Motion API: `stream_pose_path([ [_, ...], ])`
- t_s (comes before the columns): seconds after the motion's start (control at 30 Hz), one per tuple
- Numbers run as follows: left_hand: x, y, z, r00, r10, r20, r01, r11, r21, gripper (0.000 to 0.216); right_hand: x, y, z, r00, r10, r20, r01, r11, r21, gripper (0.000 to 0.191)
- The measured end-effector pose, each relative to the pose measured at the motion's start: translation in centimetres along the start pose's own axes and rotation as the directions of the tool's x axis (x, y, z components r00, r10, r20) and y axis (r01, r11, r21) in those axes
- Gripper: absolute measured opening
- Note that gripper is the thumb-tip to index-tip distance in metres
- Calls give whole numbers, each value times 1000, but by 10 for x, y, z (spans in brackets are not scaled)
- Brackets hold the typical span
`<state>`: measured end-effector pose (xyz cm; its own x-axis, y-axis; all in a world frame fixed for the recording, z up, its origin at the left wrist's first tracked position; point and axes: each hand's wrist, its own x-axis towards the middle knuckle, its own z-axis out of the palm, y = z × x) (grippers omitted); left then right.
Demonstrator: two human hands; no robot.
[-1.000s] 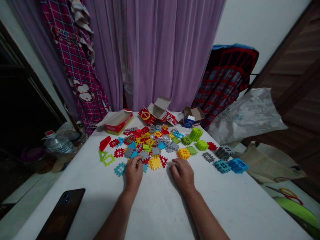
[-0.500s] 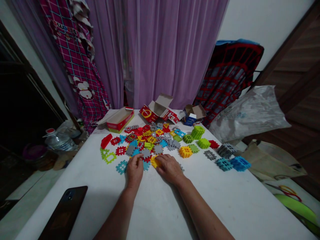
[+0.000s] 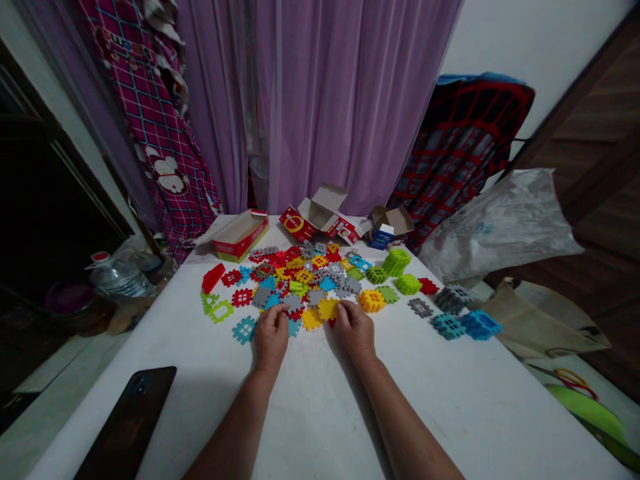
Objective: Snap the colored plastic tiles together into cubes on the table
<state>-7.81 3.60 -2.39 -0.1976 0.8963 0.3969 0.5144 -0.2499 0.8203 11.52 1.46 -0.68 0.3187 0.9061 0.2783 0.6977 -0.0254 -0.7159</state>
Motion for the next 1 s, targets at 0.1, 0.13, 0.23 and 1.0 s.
stream_pose_path([
  [0.1, 0, -1, 0, 1000, 25, 12, -25, 1000, 2, 24, 2, 0, 4, 992, 122, 41, -126, 986, 110, 41],
  [0.13, 0, -2, 1, 999, 31, 11, -31, 999, 4, 24, 2, 0, 5, 989, 138, 50, -144, 982, 125, 41],
  [0.23, -1, -4, 1, 999, 45, 4, -45, 999, 9, 24, 3, 1, 5, 987, 154, 37, -158, 978, 134, 42],
  [1.0, 0, -1, 1, 999, 48, 26, -48, 999, 6, 25, 11, -6, -20, 979, -25, 204, 140, 806, -575, 28],
])
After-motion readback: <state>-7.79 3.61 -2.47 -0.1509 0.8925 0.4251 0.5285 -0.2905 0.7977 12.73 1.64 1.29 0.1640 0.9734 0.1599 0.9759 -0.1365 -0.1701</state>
